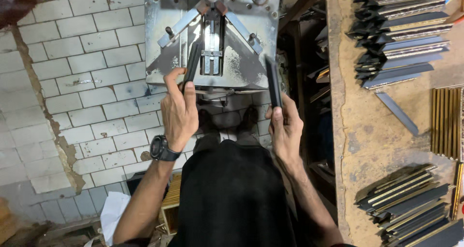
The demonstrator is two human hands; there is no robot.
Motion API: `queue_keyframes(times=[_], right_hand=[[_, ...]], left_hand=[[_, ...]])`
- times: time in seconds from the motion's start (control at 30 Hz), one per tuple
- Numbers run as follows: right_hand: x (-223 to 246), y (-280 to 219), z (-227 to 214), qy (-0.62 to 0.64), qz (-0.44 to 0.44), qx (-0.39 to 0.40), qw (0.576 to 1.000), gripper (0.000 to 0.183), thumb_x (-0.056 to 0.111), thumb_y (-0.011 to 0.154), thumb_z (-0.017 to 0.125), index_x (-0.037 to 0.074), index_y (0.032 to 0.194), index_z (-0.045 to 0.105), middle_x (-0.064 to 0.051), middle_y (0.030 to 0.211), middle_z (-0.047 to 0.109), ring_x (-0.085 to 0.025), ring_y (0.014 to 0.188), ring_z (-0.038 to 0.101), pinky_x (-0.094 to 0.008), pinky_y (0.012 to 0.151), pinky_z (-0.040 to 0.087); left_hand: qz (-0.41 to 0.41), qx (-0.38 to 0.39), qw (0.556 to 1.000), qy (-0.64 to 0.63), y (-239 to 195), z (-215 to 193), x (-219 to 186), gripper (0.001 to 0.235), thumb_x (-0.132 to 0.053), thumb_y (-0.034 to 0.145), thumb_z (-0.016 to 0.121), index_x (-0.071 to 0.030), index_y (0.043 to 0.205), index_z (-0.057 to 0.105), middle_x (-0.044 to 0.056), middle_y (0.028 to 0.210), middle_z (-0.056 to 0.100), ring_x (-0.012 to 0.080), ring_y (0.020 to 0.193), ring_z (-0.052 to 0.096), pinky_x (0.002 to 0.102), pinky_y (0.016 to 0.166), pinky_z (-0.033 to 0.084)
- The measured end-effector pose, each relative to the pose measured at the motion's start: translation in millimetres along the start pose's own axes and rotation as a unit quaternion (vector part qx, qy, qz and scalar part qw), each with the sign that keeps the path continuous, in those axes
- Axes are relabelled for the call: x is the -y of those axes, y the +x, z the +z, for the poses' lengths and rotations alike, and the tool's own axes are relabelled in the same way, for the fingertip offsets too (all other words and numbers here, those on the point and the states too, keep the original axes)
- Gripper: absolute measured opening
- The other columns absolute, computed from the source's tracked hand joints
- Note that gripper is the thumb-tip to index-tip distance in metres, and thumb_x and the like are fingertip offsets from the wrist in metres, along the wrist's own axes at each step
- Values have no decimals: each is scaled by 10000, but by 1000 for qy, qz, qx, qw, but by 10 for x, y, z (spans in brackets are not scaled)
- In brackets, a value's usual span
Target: The person assembles gold picture frames by placing four mitered frame pieces into a corner-joining machine and pressing the foot pedal to secure the corners. The person repeats this process for multiple frames, stacking completed frames on the table.
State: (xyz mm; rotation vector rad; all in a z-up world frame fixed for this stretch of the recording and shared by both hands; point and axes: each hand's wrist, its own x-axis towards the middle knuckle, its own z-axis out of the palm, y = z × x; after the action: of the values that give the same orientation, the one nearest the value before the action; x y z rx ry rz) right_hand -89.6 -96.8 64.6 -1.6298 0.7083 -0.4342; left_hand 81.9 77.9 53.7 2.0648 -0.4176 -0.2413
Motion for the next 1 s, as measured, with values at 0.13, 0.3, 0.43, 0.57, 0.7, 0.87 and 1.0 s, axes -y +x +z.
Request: queue_keyframes(times=[0.13, 0.3, 0.43, 0.57, 0.7, 0.87, 1.0], right_hand=[[167, 186, 125, -204, -188, 27, 960, 342, 129, 1149, 525, 39, 1473, 587, -71, 1051, 640, -189, 868, 619, -340, 780, 521], [105, 598, 531, -326, -167, 22, 930, 406, 107, 1047, 635, 51, 1447, 599, -191, 1118, 641, -296, 915, 629, -384, 784, 518], [-249, 673, 485, -312, -208, -5, 927, 457, 76, 1005, 682, 68, 1454, 595, -195, 1155, 641, -328, 984, 637, -402, 845, 520], [-783, 647, 500, -196, -97, 26, 976, 487, 86, 1024, 679, 36, 1501, 596, -83, 1104, 638, -127, 976, 577, -285, 886, 480], [-1309, 1117, 1193, -30, 65, 36, 997, 347, 96, 1047, 668, -70, 1348, 623, -98, 1009, 678, -113, 895, 582, -290, 789, 466], [-1813, 1926, 1949, -48, 13, 109, 993, 338, 88, 1062, 617, -56, 1368, 615, -124, 1063, 684, -141, 955, 604, -298, 864, 472], [-1540, 1614, 1975, 14, -57, 167, 984, 336, 81, 1075, 576, -45, 1385, 608, -145, 1106, 689, -163, 1003, 621, -304, 924, 477]], left_hand=[[152, -14, 983, 97, 153, -118, 301, 277, -141, 1101, 499, -1, 1339, 480, 157, 896, 618, 309, 760, 634, 441, 671, 475], [219, -58, 960, 162, 507, -80, 439, 254, -90, 1049, 571, -10, 1290, 569, 194, 1052, 639, 411, 943, 603, 487, 788, 490], [157, -83, 982, 66, 437, -110, 696, 206, -167, 1093, 540, -38, 1246, 590, 166, 1058, 669, 364, 968, 650, 475, 852, 517], [-109, -117, 979, -125, 84, -170, 997, 419, -375, 1063, 476, -39, 1285, 590, 145, 941, 736, 284, 845, 721, 406, 749, 548], [-55, -244, 957, -150, 58, -135, 1039, 507, -447, 1156, 500, 6, 1371, 572, 172, 1174, 687, 303, 1074, 665, 445, 893, 524], [27, -249, 905, -343, 210, 6, 1069, 512, -472, 1098, 499, -5, 989, 680, -53, 781, 487, 80, 794, 442, 281, 714, 365], [-9, -140, 923, -358, 139, -50, 967, 437, -345, 1126, 697, 43, 929, 657, -41, 795, 531, 42, 840, 441, 284, 694, 393]])
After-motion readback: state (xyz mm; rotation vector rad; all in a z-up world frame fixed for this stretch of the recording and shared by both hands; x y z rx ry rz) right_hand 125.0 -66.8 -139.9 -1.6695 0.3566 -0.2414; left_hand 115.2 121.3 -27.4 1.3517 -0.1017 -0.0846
